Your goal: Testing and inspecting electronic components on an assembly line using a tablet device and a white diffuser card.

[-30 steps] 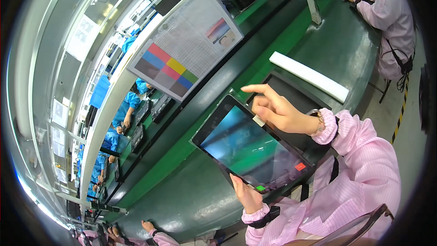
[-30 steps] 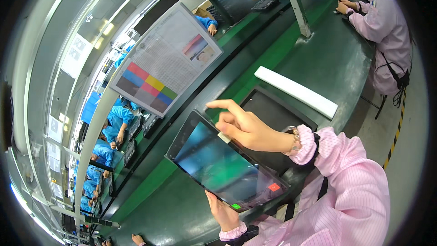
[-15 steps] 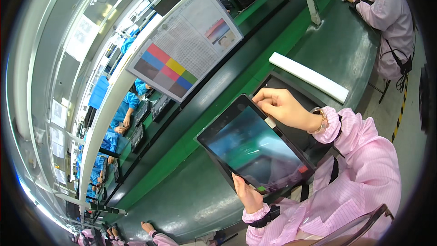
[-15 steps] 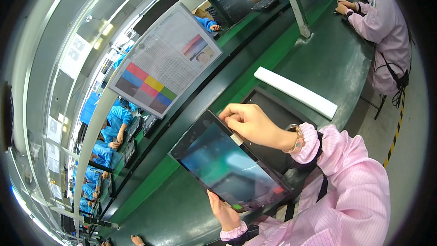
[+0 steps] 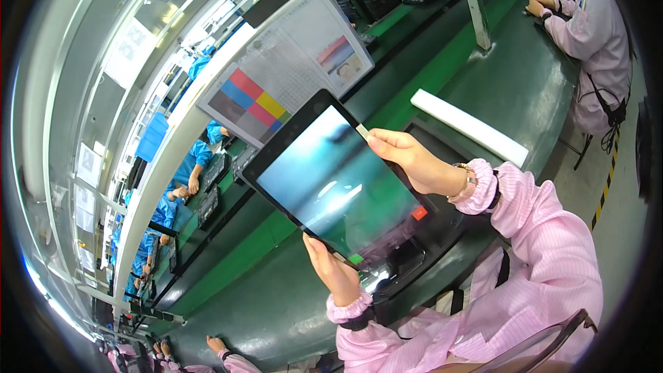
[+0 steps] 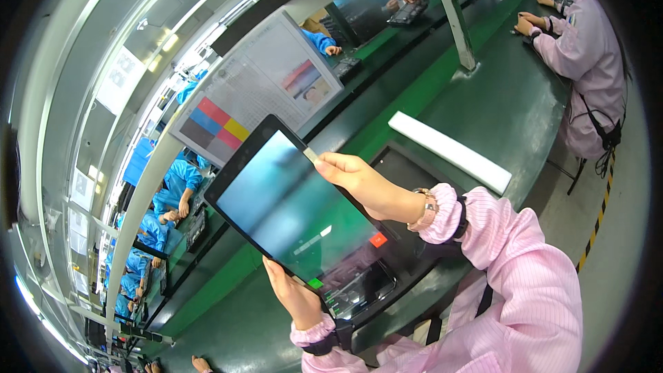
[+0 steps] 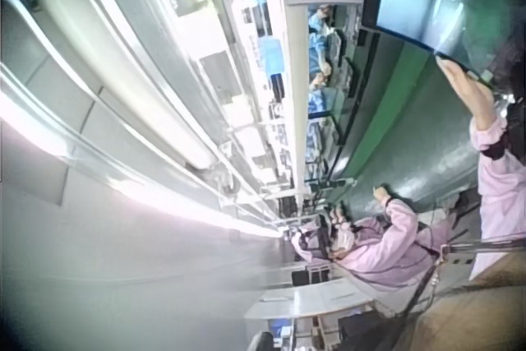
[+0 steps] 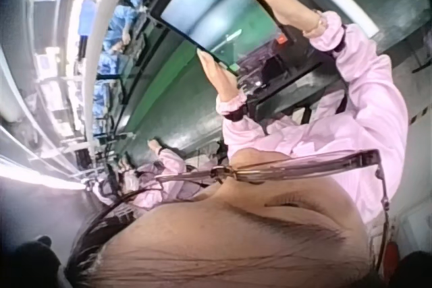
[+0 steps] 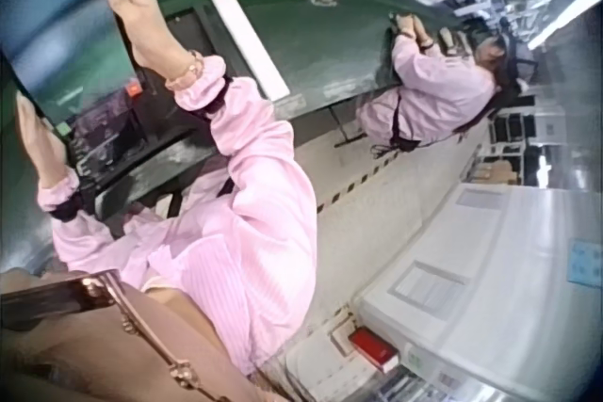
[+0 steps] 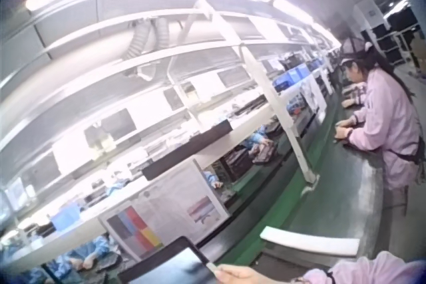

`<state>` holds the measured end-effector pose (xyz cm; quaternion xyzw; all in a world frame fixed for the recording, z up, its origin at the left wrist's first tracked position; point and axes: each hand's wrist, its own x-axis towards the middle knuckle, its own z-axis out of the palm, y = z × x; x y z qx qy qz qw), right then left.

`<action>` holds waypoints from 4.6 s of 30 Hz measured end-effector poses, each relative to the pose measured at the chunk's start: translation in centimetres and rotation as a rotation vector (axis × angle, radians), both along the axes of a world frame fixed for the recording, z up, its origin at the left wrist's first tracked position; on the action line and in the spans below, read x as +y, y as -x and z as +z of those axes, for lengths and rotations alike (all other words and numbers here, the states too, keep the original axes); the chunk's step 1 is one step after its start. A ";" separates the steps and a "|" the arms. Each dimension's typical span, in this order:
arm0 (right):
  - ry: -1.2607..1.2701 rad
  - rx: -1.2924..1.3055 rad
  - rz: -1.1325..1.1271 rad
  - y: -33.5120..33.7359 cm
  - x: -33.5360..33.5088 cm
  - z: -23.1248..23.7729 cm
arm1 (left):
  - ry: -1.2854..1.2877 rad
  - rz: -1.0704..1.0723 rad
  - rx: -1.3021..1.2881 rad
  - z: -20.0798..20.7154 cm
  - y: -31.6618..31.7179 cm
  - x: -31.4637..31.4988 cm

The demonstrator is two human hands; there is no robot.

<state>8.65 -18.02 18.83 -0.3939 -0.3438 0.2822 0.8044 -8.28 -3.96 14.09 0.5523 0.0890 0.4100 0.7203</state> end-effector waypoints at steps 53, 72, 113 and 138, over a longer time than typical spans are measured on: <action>-0.015 0.096 -0.121 -1.7 0.4 -5.9 | -0.139 -0.104 0.226 -0.3 -1.6 3.1; -0.066 0.029 -0.179 1.9 -2.9 -3.0 | -0.361 -0.172 0.305 -3.6 4.8 -3.3; -0.073 -0.007 -0.137 3.0 -3.0 -1.8 | -0.222 -0.281 0.386 -4.0 7.7 -2.8; -0.114 -0.041 -0.119 3.2 -3.1 -1.6 | -0.205 -0.303 0.357 -4.1 8.1 -2.8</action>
